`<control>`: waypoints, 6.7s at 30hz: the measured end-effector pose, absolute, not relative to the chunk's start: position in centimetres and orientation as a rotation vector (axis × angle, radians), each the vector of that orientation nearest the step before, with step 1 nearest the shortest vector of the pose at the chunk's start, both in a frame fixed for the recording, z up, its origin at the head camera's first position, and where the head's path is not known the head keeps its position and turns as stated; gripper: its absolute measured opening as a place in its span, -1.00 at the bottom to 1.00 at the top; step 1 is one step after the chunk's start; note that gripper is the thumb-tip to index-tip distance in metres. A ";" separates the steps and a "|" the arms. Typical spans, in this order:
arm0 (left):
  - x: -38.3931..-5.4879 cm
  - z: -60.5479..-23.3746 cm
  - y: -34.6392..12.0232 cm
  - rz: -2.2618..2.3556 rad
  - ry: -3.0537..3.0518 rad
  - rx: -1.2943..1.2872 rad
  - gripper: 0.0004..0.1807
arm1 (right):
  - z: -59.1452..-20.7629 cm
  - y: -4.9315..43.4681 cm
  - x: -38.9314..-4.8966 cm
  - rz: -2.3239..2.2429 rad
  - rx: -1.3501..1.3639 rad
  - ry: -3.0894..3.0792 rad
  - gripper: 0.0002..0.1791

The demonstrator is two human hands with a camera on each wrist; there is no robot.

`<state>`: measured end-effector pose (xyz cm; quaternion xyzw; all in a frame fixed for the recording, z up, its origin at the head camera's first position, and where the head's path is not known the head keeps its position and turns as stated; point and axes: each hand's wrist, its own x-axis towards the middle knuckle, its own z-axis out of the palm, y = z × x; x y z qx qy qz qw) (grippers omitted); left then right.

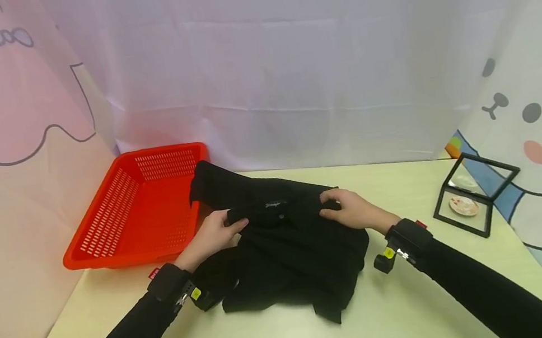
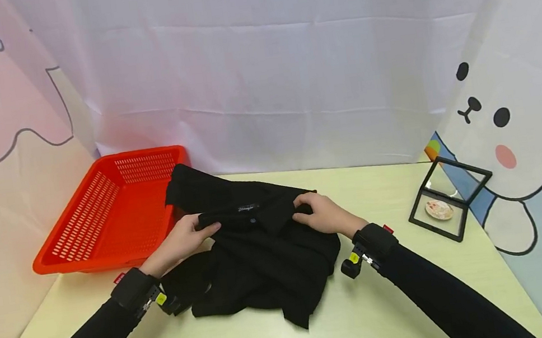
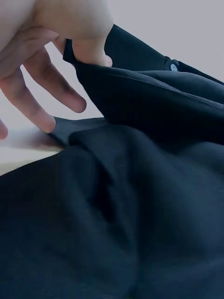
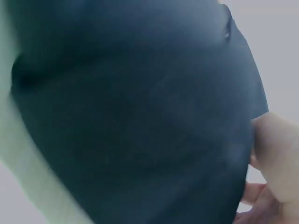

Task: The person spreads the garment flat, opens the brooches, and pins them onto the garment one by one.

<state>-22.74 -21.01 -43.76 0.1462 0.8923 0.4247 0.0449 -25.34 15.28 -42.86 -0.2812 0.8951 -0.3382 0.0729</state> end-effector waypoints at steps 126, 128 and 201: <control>-18.5 -39.4 -16.4 1.669 2.025 0.384 -0.39 | -37.9 23.2 -19.6 -1.355 -0.642 2.369 -0.70; -19.1 -40.5 -16.5 1.725 1.970 0.250 -0.20 | -39.1 22.5 -21.1 -1.399 -0.495 2.430 -0.63; -13.9 -39.8 -19.4 1.920 2.181 0.375 -0.73 | -39.1 26.0 -12.0 -1.559 -0.433 2.609 -0.80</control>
